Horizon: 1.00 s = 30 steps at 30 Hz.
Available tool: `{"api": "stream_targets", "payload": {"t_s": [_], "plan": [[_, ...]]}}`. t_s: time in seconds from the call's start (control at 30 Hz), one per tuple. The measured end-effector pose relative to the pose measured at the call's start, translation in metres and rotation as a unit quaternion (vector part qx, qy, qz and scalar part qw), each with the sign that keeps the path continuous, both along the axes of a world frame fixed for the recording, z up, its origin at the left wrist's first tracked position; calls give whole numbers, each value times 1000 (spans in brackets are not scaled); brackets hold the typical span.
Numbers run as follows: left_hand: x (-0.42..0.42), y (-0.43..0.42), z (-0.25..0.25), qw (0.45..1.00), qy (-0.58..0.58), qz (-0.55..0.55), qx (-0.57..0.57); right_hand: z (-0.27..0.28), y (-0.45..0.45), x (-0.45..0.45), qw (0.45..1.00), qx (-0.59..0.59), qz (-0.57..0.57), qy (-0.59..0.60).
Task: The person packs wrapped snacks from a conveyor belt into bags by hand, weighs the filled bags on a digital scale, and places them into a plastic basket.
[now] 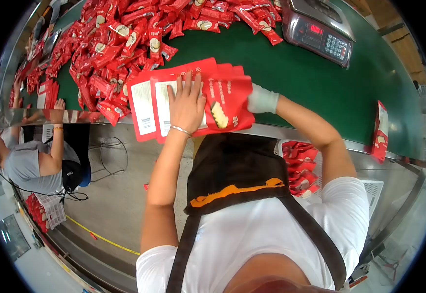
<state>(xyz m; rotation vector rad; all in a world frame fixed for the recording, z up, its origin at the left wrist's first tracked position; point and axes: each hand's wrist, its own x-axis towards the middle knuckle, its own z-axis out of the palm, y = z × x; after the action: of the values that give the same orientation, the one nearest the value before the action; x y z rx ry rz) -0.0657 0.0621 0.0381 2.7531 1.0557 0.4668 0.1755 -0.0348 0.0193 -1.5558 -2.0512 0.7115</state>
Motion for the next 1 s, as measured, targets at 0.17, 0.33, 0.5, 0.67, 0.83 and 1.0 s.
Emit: {"api": "stream_targets", "payload": {"t_s": [0.17, 0.33, 0.5, 0.67, 0.83, 1.0], "plan": [[-2, 1, 1, 996, 20, -64, -59, -5, 20, -15, 990, 88, 105, 15], [2, -1, 13, 997, 39, -33, 58, -21, 35, -34, 996, 63, 60, 4], [2, -1, 6, 998, 48, -16, 32, -12, -2, 0, 990, -28, -13, 135], [10, 5, 10, 995, 83, -44, 20, -6, 2, 7, 986, -30, 40, 157], [4, 6, 6, 998, 47, -47, -24, 88, 47, 54, 949, -299, -13, -98], [4, 6, 5, 998, 28, -55, -21, 33, 148, 126, 897, 163, -381, -155]]}}
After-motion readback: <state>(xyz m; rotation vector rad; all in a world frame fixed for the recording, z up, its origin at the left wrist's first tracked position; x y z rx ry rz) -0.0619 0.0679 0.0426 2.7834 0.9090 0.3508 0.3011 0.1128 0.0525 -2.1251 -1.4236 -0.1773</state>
